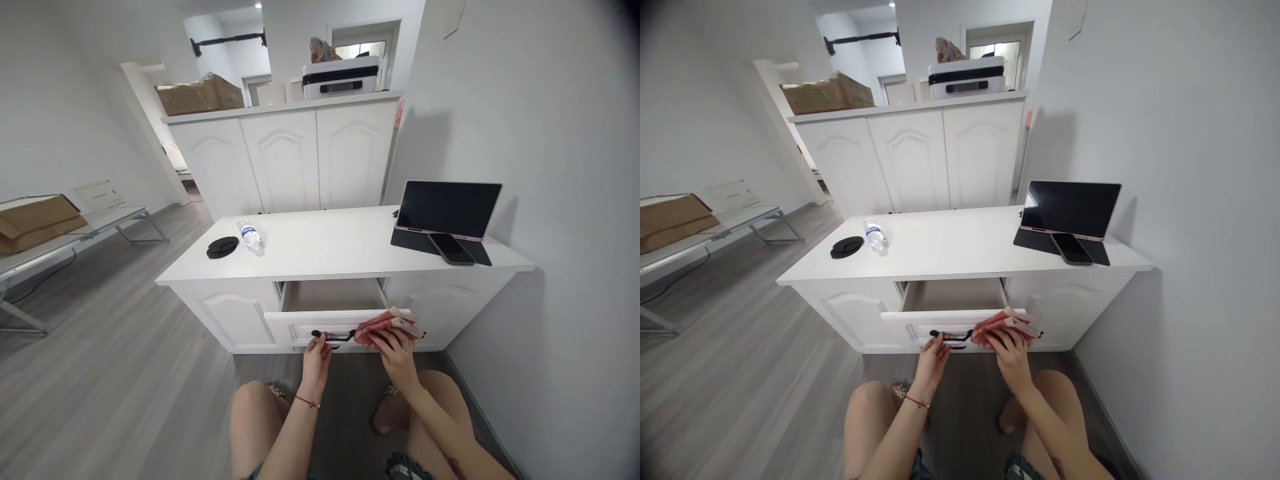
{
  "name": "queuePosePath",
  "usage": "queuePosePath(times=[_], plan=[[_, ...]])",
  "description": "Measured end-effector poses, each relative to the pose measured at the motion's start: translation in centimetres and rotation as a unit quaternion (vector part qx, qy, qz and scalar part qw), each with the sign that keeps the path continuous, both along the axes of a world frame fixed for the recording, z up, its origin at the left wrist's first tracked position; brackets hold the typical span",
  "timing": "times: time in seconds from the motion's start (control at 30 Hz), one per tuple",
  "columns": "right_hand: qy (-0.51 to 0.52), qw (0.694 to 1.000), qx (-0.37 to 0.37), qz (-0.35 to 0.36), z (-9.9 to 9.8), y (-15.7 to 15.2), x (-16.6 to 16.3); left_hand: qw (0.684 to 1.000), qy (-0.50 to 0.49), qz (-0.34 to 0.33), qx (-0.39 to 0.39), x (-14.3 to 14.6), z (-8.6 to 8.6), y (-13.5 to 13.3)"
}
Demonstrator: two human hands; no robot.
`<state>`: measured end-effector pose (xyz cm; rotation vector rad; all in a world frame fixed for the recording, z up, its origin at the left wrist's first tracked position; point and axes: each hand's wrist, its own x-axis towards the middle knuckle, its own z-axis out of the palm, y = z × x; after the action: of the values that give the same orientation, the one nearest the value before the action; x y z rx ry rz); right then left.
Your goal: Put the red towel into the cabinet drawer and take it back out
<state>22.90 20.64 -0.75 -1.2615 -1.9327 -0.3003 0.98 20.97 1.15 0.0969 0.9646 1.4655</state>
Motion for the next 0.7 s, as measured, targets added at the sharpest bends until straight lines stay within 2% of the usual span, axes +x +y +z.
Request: queuePosePath(times=[0.13,0.27,0.4,0.47,0.53,0.57,0.7], plan=[[0.118,0.990,0.021,-0.068,-2.1,0.0,-2.4,1.000,0.026,0.006,0.010,0.1,-0.3,0.0],[0.231,0.965,0.011,-0.123,-4.5,0.4,-5.1,0.999,0.033,0.011,0.009,0.1,-0.1,-0.2],[0.358,0.915,-0.063,-0.176,-6.8,0.9,-7.2,1.000,0.026,0.008,0.001,0.2,0.3,-0.3],[0.433,0.880,-0.119,-0.157,-7.5,1.1,-8.3,1.000,0.017,0.006,-0.001,0.2,0.5,-0.3],[0.520,0.827,-0.178,-0.120,-7.6,1.3,-9.7,1.000,0.004,0.002,-0.007,0.2,0.7,-0.3],[0.567,0.790,-0.205,-0.107,-7.4,1.3,-10.4,1.000,-0.003,0.000,-0.013,0.1,0.9,-0.4],[0.740,0.600,-0.291,-0.086,-5.8,1.1,-13.7,0.999,-0.030,-0.017,-0.029,-0.3,1.4,-1.4]])
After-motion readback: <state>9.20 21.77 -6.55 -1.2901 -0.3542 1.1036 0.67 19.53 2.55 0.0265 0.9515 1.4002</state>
